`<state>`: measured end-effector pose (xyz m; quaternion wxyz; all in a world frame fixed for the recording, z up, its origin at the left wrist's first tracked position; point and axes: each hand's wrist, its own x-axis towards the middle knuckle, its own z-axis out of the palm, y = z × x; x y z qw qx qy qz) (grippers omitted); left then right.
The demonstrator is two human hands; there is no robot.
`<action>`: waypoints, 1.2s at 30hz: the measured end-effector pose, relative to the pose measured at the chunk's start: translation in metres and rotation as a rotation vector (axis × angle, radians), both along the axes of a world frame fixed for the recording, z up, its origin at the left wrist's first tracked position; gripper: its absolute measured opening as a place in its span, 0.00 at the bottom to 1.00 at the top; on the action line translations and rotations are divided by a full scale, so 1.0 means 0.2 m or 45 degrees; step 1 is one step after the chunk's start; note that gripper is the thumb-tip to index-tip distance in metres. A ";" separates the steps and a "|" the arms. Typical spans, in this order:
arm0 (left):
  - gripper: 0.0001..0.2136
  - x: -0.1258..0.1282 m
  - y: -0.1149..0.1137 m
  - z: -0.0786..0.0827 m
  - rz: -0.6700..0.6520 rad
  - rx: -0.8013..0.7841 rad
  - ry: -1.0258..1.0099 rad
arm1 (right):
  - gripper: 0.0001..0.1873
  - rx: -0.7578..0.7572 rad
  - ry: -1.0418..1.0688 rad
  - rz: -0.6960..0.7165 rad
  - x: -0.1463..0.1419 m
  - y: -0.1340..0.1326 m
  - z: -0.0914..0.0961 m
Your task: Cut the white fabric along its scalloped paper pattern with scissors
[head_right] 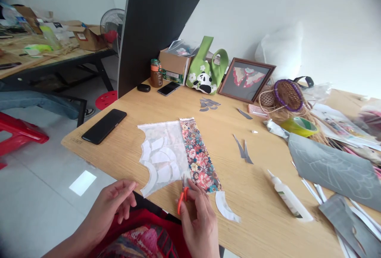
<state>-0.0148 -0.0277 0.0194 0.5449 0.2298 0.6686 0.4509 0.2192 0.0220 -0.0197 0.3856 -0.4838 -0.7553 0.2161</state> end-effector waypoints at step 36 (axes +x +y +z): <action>0.17 0.08 -0.01 -0.06 0.111 -0.251 -0.216 | 0.17 -0.817 0.476 0.329 -0.17 -0.25 0.03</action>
